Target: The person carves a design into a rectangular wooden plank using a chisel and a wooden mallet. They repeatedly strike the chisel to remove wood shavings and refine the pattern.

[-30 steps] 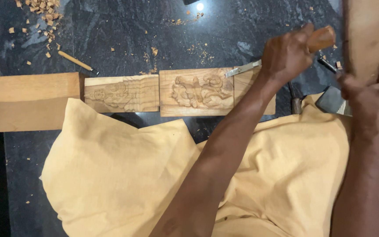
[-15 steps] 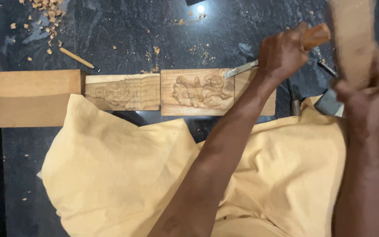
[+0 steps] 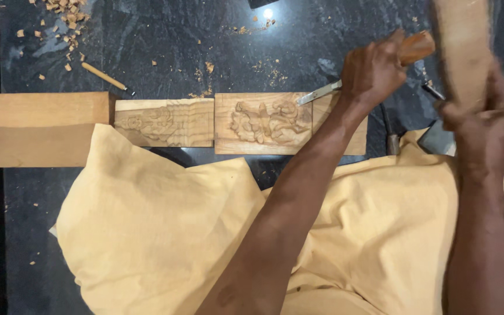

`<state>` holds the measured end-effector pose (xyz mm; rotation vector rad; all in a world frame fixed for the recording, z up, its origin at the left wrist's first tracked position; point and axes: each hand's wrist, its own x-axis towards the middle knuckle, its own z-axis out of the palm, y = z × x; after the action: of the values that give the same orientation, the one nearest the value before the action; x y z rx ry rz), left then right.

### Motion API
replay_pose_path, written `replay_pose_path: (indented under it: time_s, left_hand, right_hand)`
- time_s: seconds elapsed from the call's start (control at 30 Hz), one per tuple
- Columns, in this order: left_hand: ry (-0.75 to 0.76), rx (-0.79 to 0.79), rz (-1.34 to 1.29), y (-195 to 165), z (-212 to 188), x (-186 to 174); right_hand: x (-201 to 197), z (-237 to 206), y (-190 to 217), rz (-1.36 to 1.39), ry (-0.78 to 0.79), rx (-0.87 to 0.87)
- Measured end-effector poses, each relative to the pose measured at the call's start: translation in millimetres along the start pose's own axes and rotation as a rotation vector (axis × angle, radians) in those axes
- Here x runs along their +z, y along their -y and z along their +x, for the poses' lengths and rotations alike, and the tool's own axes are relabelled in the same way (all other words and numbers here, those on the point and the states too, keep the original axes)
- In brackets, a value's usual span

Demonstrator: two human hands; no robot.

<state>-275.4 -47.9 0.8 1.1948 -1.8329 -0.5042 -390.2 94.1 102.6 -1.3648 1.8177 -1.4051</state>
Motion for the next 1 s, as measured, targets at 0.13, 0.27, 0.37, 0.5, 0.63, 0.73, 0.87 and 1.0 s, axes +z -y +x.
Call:
replay_pose_path:
  time_s: [0.13,0.27,0.37,0.5,0.63,0.73,0.87,1.0]
  left_hand:
    - [-0.038,-0.020,-0.056,2,-1,0]
    - [0.014,-0.047,-0.030,8,3,7]
    - [-0.044,-0.030,-0.013,10,1,10]
    - [-0.021,-0.021,-0.013,10,1,7]
    - [-0.046,-0.063,0.002,8,6,0]
    - [-0.086,-0.057,-0.011,9,4,-4]
    - [-0.100,-0.068,-0.011,11,7,-1]
    - [0.035,-0.138,0.047,17,4,7]
  right_hand:
    - [3,5,-3,-0.045,-0.045,0.011]
    - [5,15,-15,0.045,0.059,-0.037]
    - [1,19,-26,0.027,0.116,0.002]
    - [-5,23,-40,-0.046,0.125,-0.159]
    - [-4,30,-47,-0.026,0.087,-0.090]
    - [1,25,-47,-0.086,0.094,-0.140]
    - [3,27,-33,-0.232,0.099,-0.309]
    - [12,24,-18,-0.025,-0.011,-0.022]
